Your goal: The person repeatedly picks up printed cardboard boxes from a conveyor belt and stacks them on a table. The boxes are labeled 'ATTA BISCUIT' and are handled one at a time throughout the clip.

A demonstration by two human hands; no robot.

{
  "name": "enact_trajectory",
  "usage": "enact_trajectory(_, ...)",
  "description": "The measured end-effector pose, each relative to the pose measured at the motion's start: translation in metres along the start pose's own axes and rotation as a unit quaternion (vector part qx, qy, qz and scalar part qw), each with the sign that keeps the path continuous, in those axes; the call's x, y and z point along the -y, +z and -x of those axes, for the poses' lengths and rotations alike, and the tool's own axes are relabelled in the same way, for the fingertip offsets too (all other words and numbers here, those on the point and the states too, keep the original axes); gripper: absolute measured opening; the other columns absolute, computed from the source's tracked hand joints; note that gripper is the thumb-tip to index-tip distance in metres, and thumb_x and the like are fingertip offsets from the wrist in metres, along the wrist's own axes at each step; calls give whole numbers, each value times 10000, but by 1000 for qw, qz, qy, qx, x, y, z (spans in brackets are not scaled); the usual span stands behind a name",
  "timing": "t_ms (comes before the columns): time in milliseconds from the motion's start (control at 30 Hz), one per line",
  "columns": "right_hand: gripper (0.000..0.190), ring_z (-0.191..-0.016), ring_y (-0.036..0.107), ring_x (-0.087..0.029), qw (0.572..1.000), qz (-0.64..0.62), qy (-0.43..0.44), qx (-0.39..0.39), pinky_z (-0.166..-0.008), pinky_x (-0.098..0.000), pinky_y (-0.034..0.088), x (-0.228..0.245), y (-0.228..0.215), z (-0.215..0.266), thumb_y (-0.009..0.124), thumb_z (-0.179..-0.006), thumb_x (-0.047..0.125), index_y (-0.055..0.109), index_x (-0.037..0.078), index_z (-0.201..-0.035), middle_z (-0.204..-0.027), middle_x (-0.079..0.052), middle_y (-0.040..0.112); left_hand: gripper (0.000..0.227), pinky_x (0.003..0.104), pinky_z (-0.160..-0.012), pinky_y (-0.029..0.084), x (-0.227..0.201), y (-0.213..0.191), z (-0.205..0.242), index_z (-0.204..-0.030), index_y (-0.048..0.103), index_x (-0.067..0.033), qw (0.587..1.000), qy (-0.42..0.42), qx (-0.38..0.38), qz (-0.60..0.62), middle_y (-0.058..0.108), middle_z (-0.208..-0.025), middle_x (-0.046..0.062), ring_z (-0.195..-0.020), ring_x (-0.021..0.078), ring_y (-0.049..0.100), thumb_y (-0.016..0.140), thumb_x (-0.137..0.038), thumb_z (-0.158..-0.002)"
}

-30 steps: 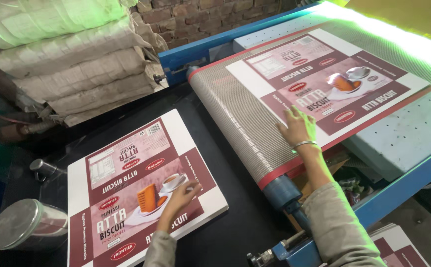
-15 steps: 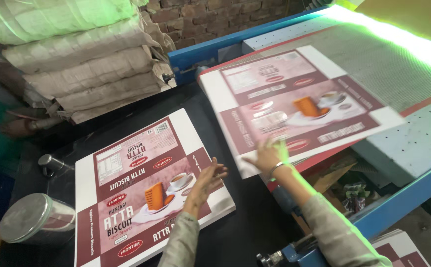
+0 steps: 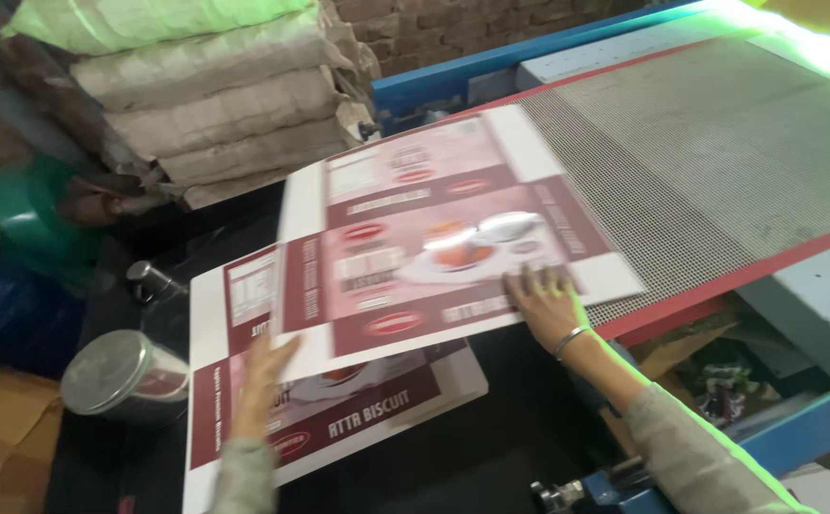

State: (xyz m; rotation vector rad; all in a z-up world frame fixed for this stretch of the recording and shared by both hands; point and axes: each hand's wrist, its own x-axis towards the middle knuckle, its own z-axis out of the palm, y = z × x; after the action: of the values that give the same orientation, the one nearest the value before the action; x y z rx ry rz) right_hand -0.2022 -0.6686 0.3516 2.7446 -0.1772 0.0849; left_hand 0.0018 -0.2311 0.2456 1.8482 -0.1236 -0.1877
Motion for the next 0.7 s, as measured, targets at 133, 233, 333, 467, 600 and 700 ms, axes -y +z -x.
enact_trajectory(133, 586, -1326, 483, -421, 980, -36, -145, -130, -1052, -524, 446, 59, 30, -9, 542, -918, 211, 439, 50, -1471, -1455, -235, 509, 606, 370, -940, 532, 53, -106, -5, -1410, 582, 13, 997, -34, 24, 67, 720, -1226, 151, -1076, 230, 688, 752, -104, -841)
enact_trajectory(233, 623, -1325, 480, -393, 960, -15, -247, -132, -1024, -540, 450, 112, 49, -2, 555, -894, 203, 434, 77, -1492, -1444, -197, 502, 585, 363, -846, 552, 108, -155, 26, -1388, 632, -21, 998, -58, -21, 11, 755, -1154, 148, -982, 207, 700, 779, -65, -823)
enact_trajectory(333, 624, -1408, 409, -372, 957, -90, -275, 11, -1023, -515, 445, 139, 67, 9, 554, -945, 159, 383, 115, -1544, -1543, -194, 412, 611, 383, -822, 570, 151, -170, 55, -1366, 649, -71, 989, -18, -73, -127, 795, -1080, 142, -937, 216, 730, 818, -134, -782)
enact_trajectory(467, 811, -1515, 247, -369, 947, -101, -282, 121, -1070, -537, 384, 143, 83, 16, 626, -846, 94, 280, 169, -1576, -1668, -172, 227, 863, 402, -930, 560, 177, -163, 72, -1485, 530, -144, 939, -93, -83, -320, 817, -1045, 175, -988, 284, 759, 872, -403, -736)
enact_trajectory(600, 911, -1546, 184, -380, 937, -101, -248, 226, -1162, -506, 356, 133, 81, 4, 643, -817, 49, 238, 175, -1624, -1665, -228, 171, 907, 450, -1046, 512, 174, -154, 70, -1474, 494, -257, 928, -71, -21, -365, 651, -1293, 172, -1244, 357, 610, 873, -489, -683)
enact_trajectory(700, 946, -1537, 167, -419, 956, -148, -132, 218, -1156, -515, 360, 127, 79, -6, 666, -813, 86, 178, 147, -1622, -1657, -285, 106, 1175, 517, -1095, 435, 168, -160, 66, -1543, 243, -289, 844, -175, 83, -500, 354, -1489, 190, -1383, 394, 398, 979, -473, -646)
